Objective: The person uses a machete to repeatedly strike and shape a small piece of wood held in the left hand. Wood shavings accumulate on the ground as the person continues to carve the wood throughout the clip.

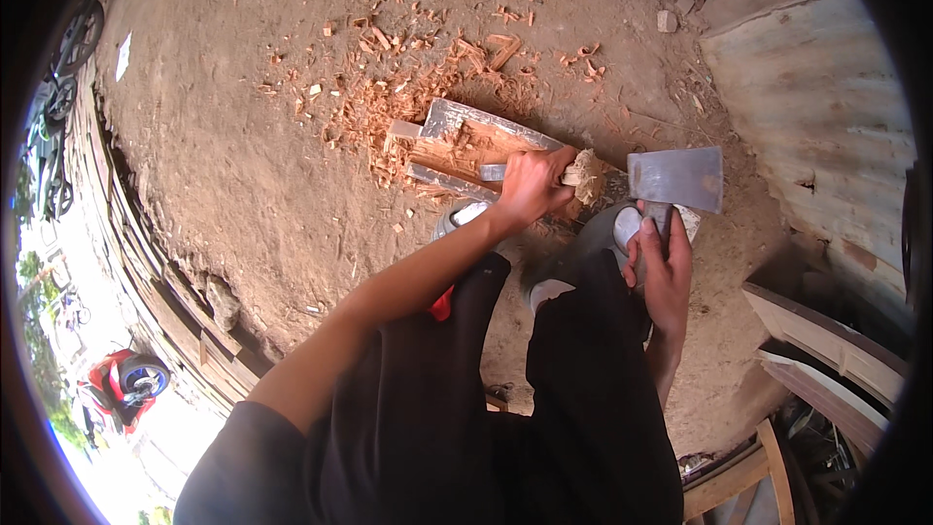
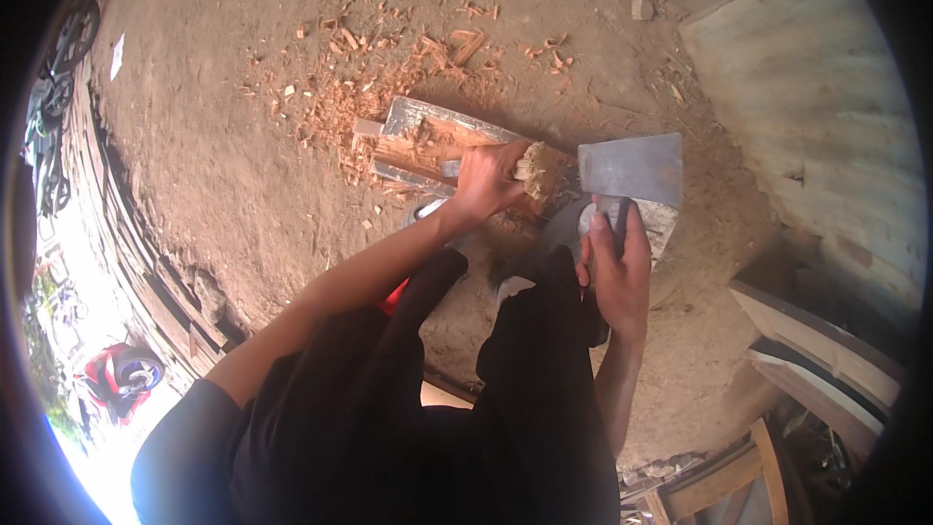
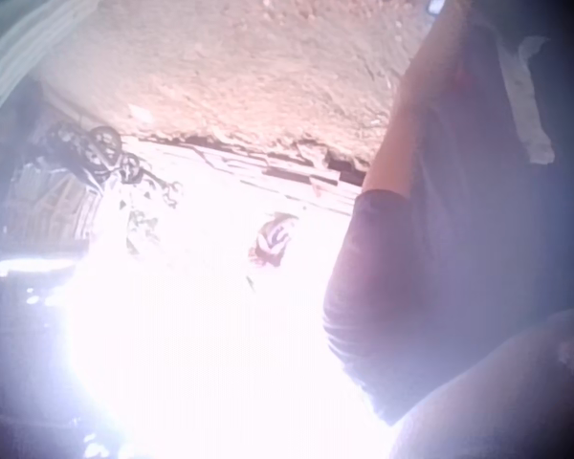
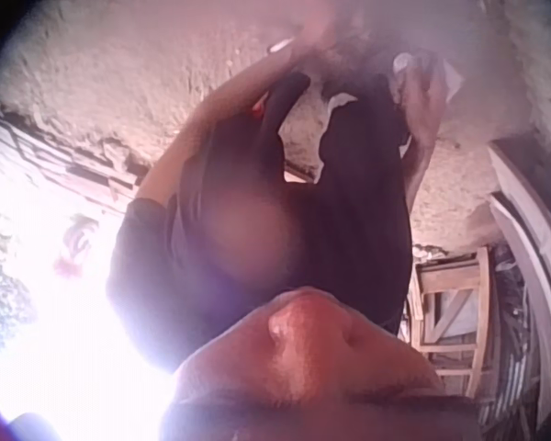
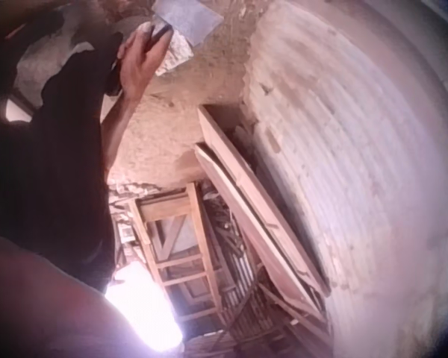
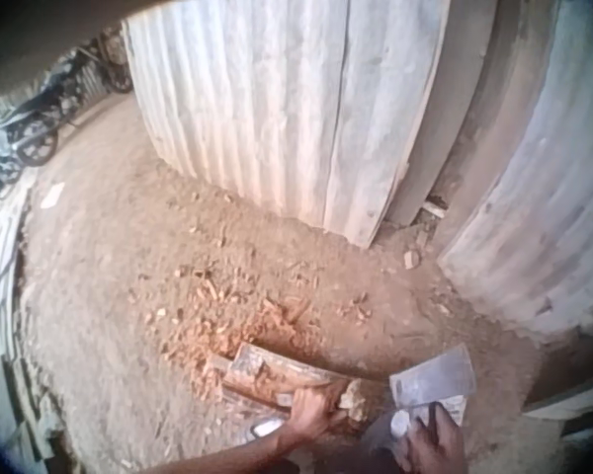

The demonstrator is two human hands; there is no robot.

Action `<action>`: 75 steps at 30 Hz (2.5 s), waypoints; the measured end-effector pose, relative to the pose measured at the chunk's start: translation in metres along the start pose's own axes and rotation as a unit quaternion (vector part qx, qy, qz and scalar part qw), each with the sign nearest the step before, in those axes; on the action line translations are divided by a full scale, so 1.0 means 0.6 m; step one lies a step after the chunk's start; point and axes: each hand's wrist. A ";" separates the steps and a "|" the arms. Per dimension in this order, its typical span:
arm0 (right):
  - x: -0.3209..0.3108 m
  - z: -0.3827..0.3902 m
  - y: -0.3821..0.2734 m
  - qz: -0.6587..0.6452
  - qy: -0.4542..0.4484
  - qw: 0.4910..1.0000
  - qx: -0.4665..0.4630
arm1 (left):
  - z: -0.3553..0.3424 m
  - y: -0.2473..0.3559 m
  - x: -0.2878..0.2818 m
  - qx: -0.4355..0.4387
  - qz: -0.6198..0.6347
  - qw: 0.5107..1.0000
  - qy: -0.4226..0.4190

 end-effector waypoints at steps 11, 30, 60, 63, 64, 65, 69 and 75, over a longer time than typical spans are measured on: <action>0.004 0.009 0.045 0.043 0.019 0.998 -0.030 | 0.008 -0.022 0.007 0.013 -0.058 0.994 -0.091; 0.000 0.009 0.160 -0.002 0.104 0.992 -0.073 | 0.018 -0.032 -0.005 0.055 -0.052 0.995 -0.067; -0.019 0.053 0.105 0.118 -0.001 0.990 -0.076 | 0.034 -0.074 -0.062 0.127 -0.007 0.991 -0.051; -0.022 0.033 0.120 0.191 -0.020 0.981 -0.040 | 0.029 -0.065 -0.066 0.100 -0.059 0.988 -0.106; -0.021 0.029 0.116 0.208 -0.021 0.977 -0.045 | 0.031 -0.061 -0.070 0.129 -0.056 0.985 -0.097; -0.018 0.023 0.110 0.227 -0.021 0.972 -0.052 | 0.029 -0.053 -0.077 0.161 -0.054 0.982 -0.085; -0.012 0.015 0.100 0.216 -0.008 0.974 -0.069 | 0.017 -0.019 -0.100 0.240 -0.082 0.960 -0.119; 0.003 0.024 0.127 0.270 -0.030 0.951 -0.146 | 0.033 -0.019 -0.068 0.142 -0.060 0.957 -0.246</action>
Point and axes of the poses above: each hand's wrist, its own z-axis away from the middle knuckle, its own x-axis out of the palm, y = z × x, and after that the axes turned 3 degrees about -x, right-handed
